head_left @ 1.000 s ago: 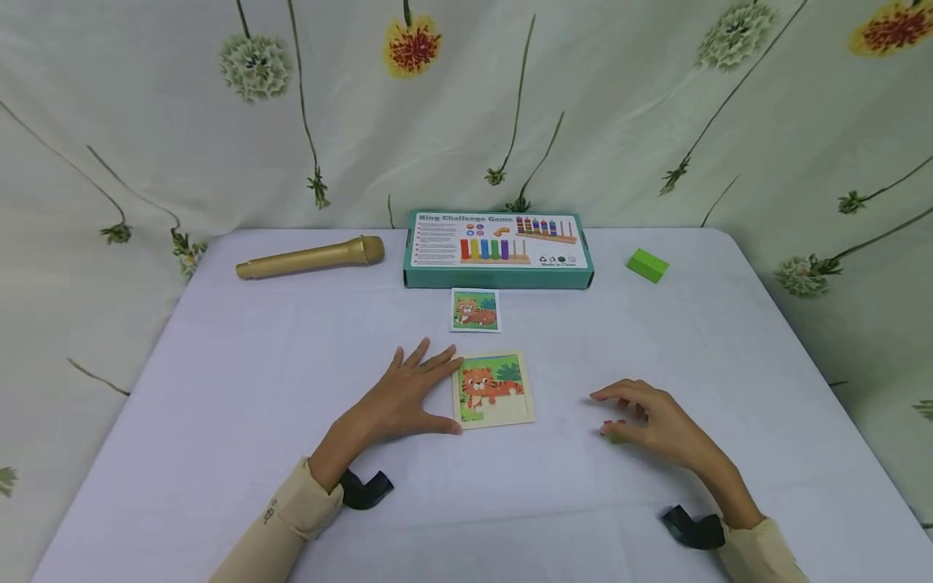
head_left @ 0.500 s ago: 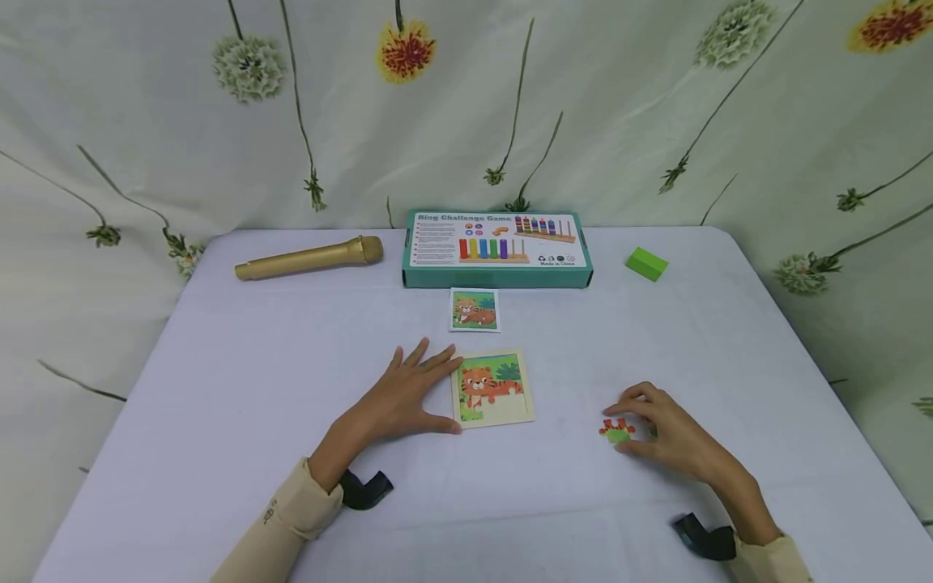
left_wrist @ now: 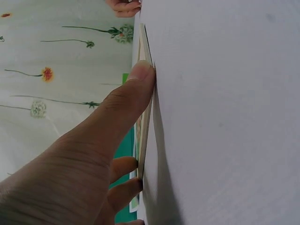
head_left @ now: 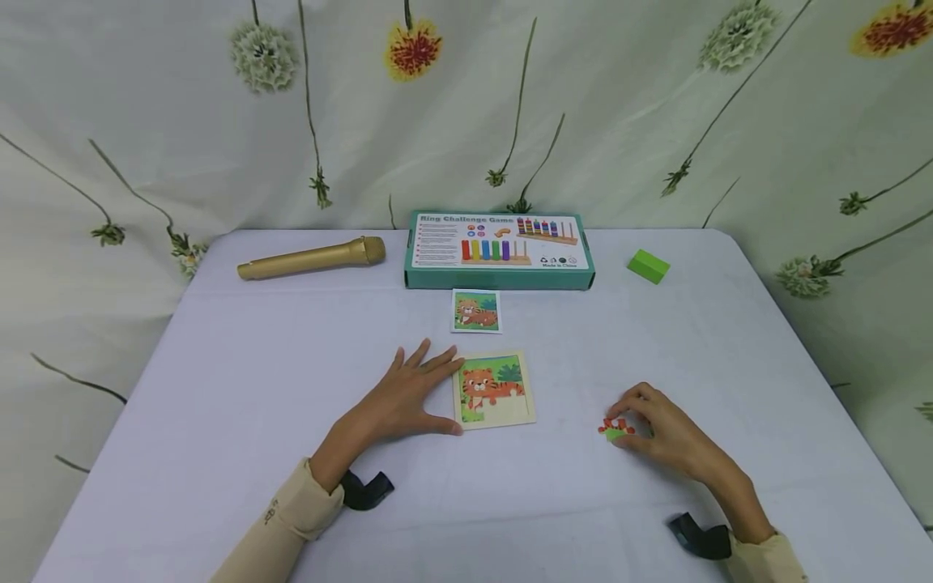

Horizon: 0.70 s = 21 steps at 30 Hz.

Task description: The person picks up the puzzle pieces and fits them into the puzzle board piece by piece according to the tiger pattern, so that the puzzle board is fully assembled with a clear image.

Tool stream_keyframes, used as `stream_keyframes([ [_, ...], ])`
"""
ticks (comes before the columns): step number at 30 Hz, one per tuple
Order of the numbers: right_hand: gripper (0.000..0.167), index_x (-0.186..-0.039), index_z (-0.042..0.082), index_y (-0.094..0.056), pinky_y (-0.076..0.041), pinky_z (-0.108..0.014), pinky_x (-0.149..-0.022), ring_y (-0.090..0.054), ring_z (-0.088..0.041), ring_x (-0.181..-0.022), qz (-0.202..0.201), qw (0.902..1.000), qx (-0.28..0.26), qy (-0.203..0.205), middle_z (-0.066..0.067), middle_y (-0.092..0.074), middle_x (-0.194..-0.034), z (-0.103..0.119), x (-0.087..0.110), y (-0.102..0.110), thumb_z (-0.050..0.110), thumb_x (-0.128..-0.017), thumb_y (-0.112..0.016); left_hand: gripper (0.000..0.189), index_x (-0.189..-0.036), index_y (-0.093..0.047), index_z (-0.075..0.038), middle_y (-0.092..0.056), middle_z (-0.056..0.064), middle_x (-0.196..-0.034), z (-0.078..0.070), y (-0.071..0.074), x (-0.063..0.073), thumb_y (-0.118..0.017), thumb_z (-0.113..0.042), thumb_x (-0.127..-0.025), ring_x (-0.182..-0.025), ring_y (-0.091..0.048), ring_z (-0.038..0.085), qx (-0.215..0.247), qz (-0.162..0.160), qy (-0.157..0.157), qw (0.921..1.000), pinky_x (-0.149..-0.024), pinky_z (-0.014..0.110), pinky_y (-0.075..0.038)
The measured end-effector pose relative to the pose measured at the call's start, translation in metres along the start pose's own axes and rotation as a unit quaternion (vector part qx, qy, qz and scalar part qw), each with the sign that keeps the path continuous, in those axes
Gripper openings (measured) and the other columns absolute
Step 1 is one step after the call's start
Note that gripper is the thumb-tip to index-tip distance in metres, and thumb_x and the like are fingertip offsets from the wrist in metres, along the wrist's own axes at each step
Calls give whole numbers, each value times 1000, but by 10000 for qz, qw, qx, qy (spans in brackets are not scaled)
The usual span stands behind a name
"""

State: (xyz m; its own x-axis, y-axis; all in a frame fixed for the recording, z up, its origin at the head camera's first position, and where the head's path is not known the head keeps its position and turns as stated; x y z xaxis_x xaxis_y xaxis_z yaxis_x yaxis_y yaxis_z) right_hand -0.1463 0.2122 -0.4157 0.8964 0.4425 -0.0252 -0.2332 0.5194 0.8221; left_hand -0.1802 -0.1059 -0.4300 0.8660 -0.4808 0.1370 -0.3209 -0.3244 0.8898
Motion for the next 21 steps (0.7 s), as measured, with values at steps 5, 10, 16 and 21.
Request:
stream_keyframes([
  [5, 32, -98, 17, -65, -49, -32, -85, -54, -16, -100, 56, 9998, -136, -147, 3, -54, -107, 0, -3, -4, 0, -74, -79, 102, -149, -35, -23, -23, -4, -158, 1, -1, 0, -76, -65, -66, -148, -1, 31, -12, -4, 2, 10000, -115, 59, 1],
  [10, 34, -103, 14, -58, -50, -25, -75, -55, -12, -87, 115, 9989, -360, -272, 2, -54, -106, 2, -7, -9, 2, -78, -76, 102, -149, -35, -24, -23, -4, -158, 2, -2, 0, -76, -65, -66, -148, -1, 30, 9, 1, 10, 10000, -115, 58, 1],
  [16, 32, -104, 12, -54, -51, -25, -76, -57, -10, -87, 289, 9986, -375, -230, 5, -57, -98, 9, -15, -16, 4, -81, -75, 101, -149, -35, -24, -23, -4, -158, 1, -3, 0, -75, -65, -66, -148, -1, 31, 13, -3, -1, 10000, -115, 59, 0],
  [21, 29, -105, 13, -58, -49, -22, -70, -53, -5, -77, 291, 9990, -341, -40, 9, -59, -86, 16, -23, -18, 4, -82, -73, 101, -149, -36, -24, -23, -4, -158, 0, -2, 1, -76, -65, -66, -148, -2, 31, 32, -38, -11, 10000, -115, 60, 0],
])
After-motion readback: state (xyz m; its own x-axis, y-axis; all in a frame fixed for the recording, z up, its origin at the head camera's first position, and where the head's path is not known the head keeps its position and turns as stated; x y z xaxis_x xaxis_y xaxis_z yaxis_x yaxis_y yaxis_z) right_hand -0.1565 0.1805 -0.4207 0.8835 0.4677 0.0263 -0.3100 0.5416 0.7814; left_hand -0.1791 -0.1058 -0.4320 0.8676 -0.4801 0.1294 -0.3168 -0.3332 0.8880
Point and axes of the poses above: each hand's wrist, its own x-axis away from the middle knuckle, its own y-axis out of the back of the hand, z = x × y, the point moved 8 cm from there along -x, towards the middle knuckle
